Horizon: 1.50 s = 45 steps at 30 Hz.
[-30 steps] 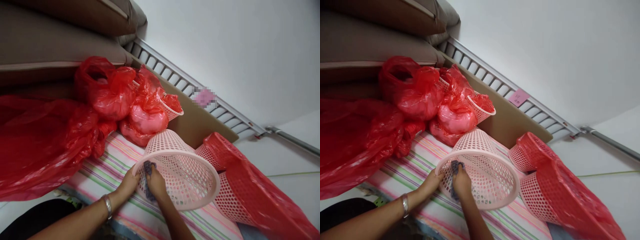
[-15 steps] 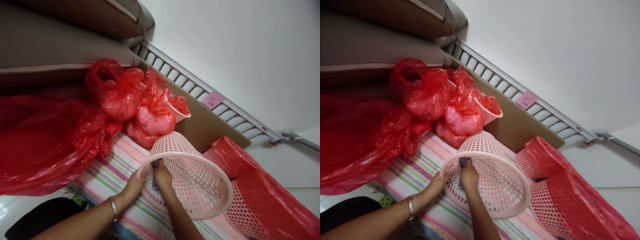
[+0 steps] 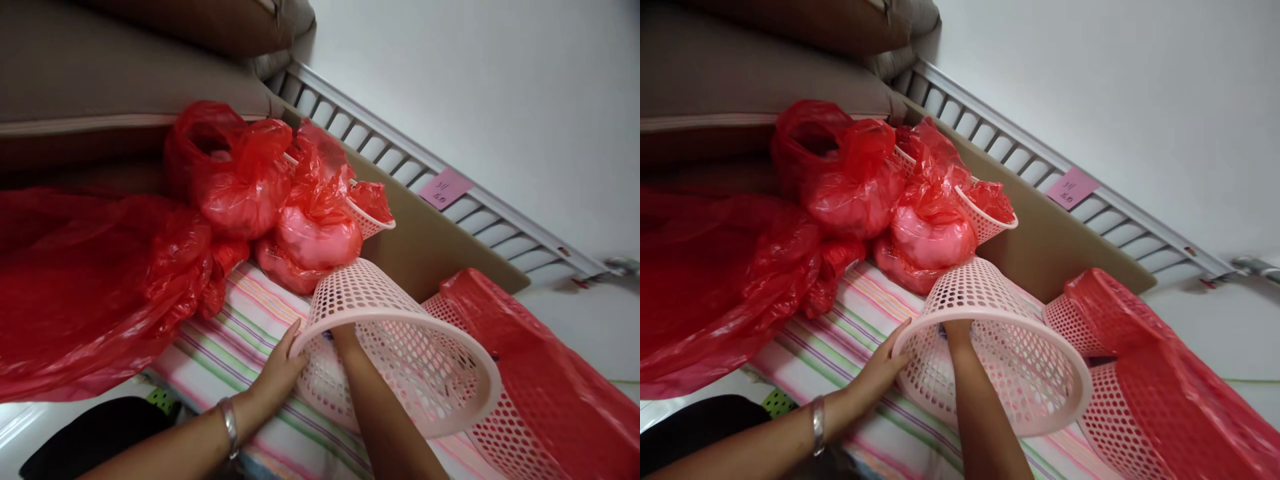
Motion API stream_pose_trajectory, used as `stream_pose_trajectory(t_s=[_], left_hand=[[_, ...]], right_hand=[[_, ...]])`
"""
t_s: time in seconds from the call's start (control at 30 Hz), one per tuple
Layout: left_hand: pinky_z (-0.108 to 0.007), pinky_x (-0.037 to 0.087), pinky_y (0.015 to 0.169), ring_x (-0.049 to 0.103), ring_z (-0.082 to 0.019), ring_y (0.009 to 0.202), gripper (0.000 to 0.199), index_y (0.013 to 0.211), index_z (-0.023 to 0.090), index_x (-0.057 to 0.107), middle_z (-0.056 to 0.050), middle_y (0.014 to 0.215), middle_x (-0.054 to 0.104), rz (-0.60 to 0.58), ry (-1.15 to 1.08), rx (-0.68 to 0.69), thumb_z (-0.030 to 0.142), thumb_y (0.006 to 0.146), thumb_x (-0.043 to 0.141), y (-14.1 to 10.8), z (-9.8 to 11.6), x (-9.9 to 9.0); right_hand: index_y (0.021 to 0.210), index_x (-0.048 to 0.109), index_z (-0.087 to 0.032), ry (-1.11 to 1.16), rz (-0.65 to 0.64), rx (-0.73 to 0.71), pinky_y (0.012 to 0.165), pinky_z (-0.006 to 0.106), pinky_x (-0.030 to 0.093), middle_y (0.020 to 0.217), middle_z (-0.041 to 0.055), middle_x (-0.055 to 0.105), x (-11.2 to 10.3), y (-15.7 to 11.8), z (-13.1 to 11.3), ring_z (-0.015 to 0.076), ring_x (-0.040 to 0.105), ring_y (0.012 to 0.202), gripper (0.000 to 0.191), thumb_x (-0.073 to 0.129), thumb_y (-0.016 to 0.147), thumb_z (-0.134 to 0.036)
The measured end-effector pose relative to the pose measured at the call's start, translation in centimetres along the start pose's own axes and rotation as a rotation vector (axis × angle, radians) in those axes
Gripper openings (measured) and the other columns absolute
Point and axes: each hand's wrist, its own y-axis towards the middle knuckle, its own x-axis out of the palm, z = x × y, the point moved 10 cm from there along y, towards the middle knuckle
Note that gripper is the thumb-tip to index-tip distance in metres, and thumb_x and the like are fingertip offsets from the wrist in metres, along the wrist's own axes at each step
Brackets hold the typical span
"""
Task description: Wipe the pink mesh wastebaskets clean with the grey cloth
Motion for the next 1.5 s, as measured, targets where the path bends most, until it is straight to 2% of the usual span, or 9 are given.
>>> stream_pose_trajectory(t_s=[0.2,0.3,0.47,0.67,0.77,0.9,1.13,1.3,1.5], left_hand=[[-0.037,0.036,0.107,0.054,-0.022,0.118,0.063,0.119,0.016,0.060,-0.004,0.117,0.067,0.008,0.105,0.074,0.003,0.059,0.043,0.5,1.1,-0.7],[-0.038,0.039,0.103,0.058,-0.023,0.111,0.061,0.115,0.015,0.062,-0.004,0.107,0.071,0.019,0.097,0.070,0.004,0.057,0.043,0.8,0.4,-1.1],[-0.036,0.048,0.090,0.064,-0.023,0.094,0.048,0.104,0.012,0.065,-0.006,0.093,0.073,0.057,-0.009,-0.004,0.009,0.060,0.046,0.3,-1.8,-1.5],[-0.036,0.047,0.092,0.064,-0.023,0.096,0.049,0.103,0.012,0.064,-0.006,0.094,0.073,0.008,-0.156,-0.062,0.009,0.057,0.048,-2.3,-4.4,0.8],[-0.037,0.046,0.096,0.061,-0.024,0.106,0.052,0.107,0.013,0.064,-0.006,0.098,0.073,0.001,-0.144,-0.082,0.009,0.057,0.048,-2.3,-5.0,1.6],[-0.038,0.046,0.096,0.062,-0.026,0.104,0.049,0.103,0.011,0.065,-0.008,0.098,0.073,0.010,-0.079,-0.100,0.010,0.057,0.048,-1.5,-5.4,1.8],[-0.038,0.047,0.094,0.062,-0.026,0.103,0.050,0.110,0.012,0.064,-0.008,0.105,0.072,-0.058,-0.018,-0.095,0.012,0.062,0.050,-1.7,-4.1,2.1],[-0.037,0.039,0.104,0.054,-0.024,0.117,0.067,0.133,0.014,0.046,-0.008,0.130,0.058,-0.004,0.047,0.057,0.016,0.066,0.056,-0.3,-0.7,0.3],[-0.038,0.041,0.101,0.062,-0.023,0.100,0.055,0.115,0.014,0.062,-0.006,0.112,0.069,0.001,0.160,0.086,0.009,0.063,0.044,0.3,-0.4,0.2]], right_hand=[[0.115,0.060,-0.017,-0.032,-0.031,0.045,0.095,0.036,0.040,0.116,0.0128,0.064,0.3,-3.0,0.2,0.0259,0.054,0.116,0.034,0.036,0.092,-0.024],[0.123,0.053,-0.015,-0.022,-0.060,0.028,0.081,0.032,0.047,0.108,0.0134,0.067,0.9,-7.0,-0.8,0.0248,0.064,0.098,0.039,0.041,0.088,-0.029],[0.126,0.048,-0.016,-0.013,-0.085,-0.044,0.084,0.029,0.044,0.116,0.0135,0.062,1.5,-15.5,-2.9,0.0241,0.061,0.103,0.043,0.042,0.085,-0.024],[0.128,0.047,-0.016,-0.056,-0.156,0.025,0.087,0.031,0.043,0.113,0.0141,0.062,2.4,-20.6,-0.2,0.0243,0.059,0.104,0.045,0.039,0.085,-0.022],[0.131,0.045,-0.015,-0.074,-0.134,0.079,0.083,0.036,0.046,0.109,0.0146,0.063,2.3,-19.1,1.3,0.0268,0.061,0.099,0.047,0.038,0.085,-0.025],[0.129,0.047,-0.014,-0.118,-0.031,0.137,0.077,0.036,0.048,0.102,0.0154,0.066,0.9,-12.6,2.3,0.0269,0.064,0.092,0.045,0.037,0.087,-0.025],[0.115,0.062,-0.021,-0.156,0.009,-0.006,0.099,0.039,0.037,0.110,0.0100,0.067,0.1,-2.1,1.9,0.0251,0.053,0.115,0.039,0.031,0.093,-0.019],[0.115,0.063,-0.022,-0.152,0.019,-0.010,0.104,0.038,0.032,0.111,0.0085,0.066,0.4,-1.3,2.3,0.0238,0.050,0.120,0.037,0.033,0.093,-0.020],[0.112,0.063,-0.014,-0.142,-0.004,0.101,0.088,0.038,0.044,0.111,0.0168,0.065,0.1,-3.8,1.8,0.0288,0.059,0.107,0.038,0.033,0.091,-0.020]])
